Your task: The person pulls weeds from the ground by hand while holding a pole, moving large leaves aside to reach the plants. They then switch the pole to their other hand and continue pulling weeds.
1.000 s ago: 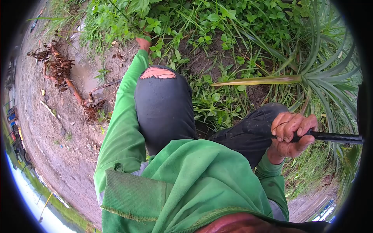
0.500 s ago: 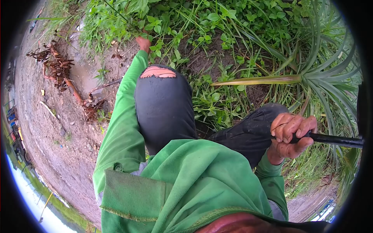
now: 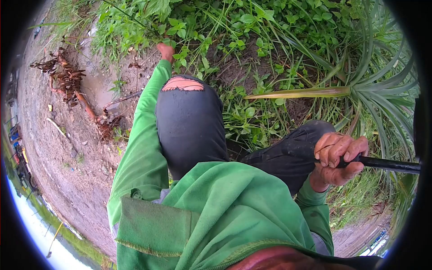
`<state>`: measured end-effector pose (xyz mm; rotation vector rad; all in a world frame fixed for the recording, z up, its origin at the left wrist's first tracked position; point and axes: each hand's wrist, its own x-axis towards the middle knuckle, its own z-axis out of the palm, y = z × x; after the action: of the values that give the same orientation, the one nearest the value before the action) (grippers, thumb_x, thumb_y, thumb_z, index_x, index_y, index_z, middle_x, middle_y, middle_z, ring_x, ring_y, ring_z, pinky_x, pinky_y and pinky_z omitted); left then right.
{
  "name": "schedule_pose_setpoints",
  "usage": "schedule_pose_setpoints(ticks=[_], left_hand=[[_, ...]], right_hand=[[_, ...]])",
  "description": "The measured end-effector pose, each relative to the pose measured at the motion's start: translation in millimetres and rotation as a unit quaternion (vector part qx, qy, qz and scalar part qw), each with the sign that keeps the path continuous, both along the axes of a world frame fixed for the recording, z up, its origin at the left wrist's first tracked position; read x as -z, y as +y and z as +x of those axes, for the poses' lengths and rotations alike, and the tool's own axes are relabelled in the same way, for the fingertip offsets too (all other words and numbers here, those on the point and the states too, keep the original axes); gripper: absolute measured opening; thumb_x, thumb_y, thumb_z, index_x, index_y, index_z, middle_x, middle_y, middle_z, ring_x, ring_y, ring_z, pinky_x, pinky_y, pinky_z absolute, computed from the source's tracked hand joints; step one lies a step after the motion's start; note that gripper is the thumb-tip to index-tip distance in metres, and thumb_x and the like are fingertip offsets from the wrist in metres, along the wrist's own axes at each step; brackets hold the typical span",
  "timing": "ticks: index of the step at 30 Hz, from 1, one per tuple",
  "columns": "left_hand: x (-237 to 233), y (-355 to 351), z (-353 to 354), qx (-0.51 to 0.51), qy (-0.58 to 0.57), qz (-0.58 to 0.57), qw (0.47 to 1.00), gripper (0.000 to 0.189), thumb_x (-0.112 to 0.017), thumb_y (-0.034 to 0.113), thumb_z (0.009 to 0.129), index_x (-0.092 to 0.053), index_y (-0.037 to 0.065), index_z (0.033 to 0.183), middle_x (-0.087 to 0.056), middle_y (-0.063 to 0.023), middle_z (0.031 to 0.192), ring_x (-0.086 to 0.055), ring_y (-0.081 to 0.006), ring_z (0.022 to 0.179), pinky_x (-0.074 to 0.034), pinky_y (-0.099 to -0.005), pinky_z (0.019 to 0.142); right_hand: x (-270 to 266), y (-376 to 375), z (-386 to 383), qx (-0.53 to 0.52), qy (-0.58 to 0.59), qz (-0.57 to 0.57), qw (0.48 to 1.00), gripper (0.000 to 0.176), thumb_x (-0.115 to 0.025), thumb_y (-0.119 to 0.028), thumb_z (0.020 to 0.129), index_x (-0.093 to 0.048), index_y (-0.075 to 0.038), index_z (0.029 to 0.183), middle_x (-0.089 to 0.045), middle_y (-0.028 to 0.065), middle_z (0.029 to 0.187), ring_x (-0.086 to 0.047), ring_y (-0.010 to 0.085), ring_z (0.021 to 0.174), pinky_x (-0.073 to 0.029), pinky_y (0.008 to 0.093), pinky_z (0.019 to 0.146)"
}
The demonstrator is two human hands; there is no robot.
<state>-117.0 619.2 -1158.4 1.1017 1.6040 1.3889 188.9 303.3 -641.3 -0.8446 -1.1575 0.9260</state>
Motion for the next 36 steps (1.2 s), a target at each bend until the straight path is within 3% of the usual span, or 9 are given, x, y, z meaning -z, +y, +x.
schedule_pose_setpoints(ticks=[4,13,18,20,22,25,27,34,36], left_hand=[[-7,-2,1,0.024,0.034,-0.046,0.998,0.009,-0.060,0.009,0.082,-0.061,0.000,0.080,-0.057,-0.0016,0.070,-0.048,-0.0136,0.060,-0.037,-0.0327,0.052],[14,4,-13,0.051,0.106,0.014,0.993,0.010,-0.062,0.007,0.076,-0.061,-0.002,0.079,-0.059,-0.0048,0.069,-0.048,-0.0150,0.058,-0.039,-0.0344,0.051],[-16,-8,0,0.046,0.090,-0.013,0.995,0.010,-0.062,0.005,0.073,-0.061,-0.002,0.081,-0.059,-0.0044,0.070,-0.048,-0.0146,0.059,-0.039,-0.0346,0.051],[15,-2,-3,0.055,0.092,0.025,0.994,0.010,-0.062,0.005,0.074,-0.062,-0.002,0.082,-0.059,-0.0039,0.070,-0.048,-0.0146,0.059,-0.040,-0.0345,0.051],[61,12,-9,0.023,0.265,0.092,0.960,0.014,-0.065,0.011,0.077,-0.063,-0.002,0.077,-0.063,-0.0087,0.067,-0.053,-0.0177,0.055,-0.041,-0.0359,0.051],[-3,-8,5,0.004,0.118,0.073,0.990,0.014,-0.064,0.011,0.078,-0.063,-0.003,0.081,-0.064,-0.0098,0.069,-0.053,-0.0173,0.057,-0.041,-0.0355,0.052],[-25,-13,-1,0.034,0.152,0.060,0.986,0.009,-0.062,0.007,0.077,-0.062,-0.001,0.079,-0.061,-0.0061,0.070,-0.051,-0.0155,0.060,-0.041,-0.0342,0.053],[-35,-14,8,0.007,0.038,0.075,0.996,0.004,-0.061,0.004,0.076,-0.059,0.001,0.073,-0.057,-0.0024,0.066,-0.047,-0.0138,0.057,-0.039,-0.0339,0.051],[27,5,-24,0.056,0.106,0.046,0.992,0.005,-0.061,0.004,0.076,-0.058,0.001,0.072,-0.056,-0.0023,0.066,-0.047,-0.0140,0.057,-0.038,-0.0338,0.051]], right_hand=[[0,0,-1,0.005,0.001,-0.004,1.000,0.033,-0.050,-0.040,0.093,-0.038,-0.010,0.083,-0.041,0.0000,0.053,-0.040,0.0095,0.040,-0.042,0.0268,0.043],[1,-1,1,0.014,0.018,-0.015,1.000,0.037,-0.059,-0.041,0.087,-0.041,-0.009,0.085,-0.047,0.0018,0.053,-0.044,0.0112,0.037,-0.043,0.0291,0.039],[2,0,2,0.014,0.023,-0.010,1.000,0.037,-0.059,-0.042,0.087,-0.041,-0.009,0.084,-0.046,0.0015,0.053,-0.043,0.0110,0.037,-0.042,0.0283,0.039],[2,0,2,0.013,0.023,-0.007,1.000,0.038,-0.059,-0.042,0.086,-0.041,-0.009,0.084,-0.046,0.0014,0.053,-0.043,0.0108,0.037,-0.042,0.0281,0.039],[2,1,1,0.012,0.022,0.001,1.000,0.038,-0.060,-0.042,0.086,-0.040,-0.010,0.084,-0.046,0.0011,0.052,-0.043,0.0105,0.037,-0.042,0.0278,0.039],[2,1,2,0.021,0.016,0.000,1.000,0.039,-0.060,-0.043,0.086,-0.040,-0.010,0.084,-0.046,0.0009,0.052,-0.042,0.0103,0.037,-0.042,0.0275,0.039],[2,1,1,0.022,0.017,-0.001,1.000,0.039,-0.060,-0.043,0.086,-0.040,-0.010,0.084,-0.045,0.0008,0.052,-0.042,0.0103,0.037,-0.042,0.0275,0.039],[2,0,1,0.023,0.016,0.001,1.000,0.039,-0.059,-0.043,0.086,-0.039,-0.010,0.085,-0.044,0.0005,0.052,-0.041,0.0100,0.036,-0.042,0.0281,0.039],[2,0,1,0.022,0.018,0.002,1.000,0.039,-0.059,-0.043,0.086,-0.039,-0.010,0.085,-0.044,0.0006,0.052,-0.041,0.0101,0.037,-0.042,0.0282,0.040]])
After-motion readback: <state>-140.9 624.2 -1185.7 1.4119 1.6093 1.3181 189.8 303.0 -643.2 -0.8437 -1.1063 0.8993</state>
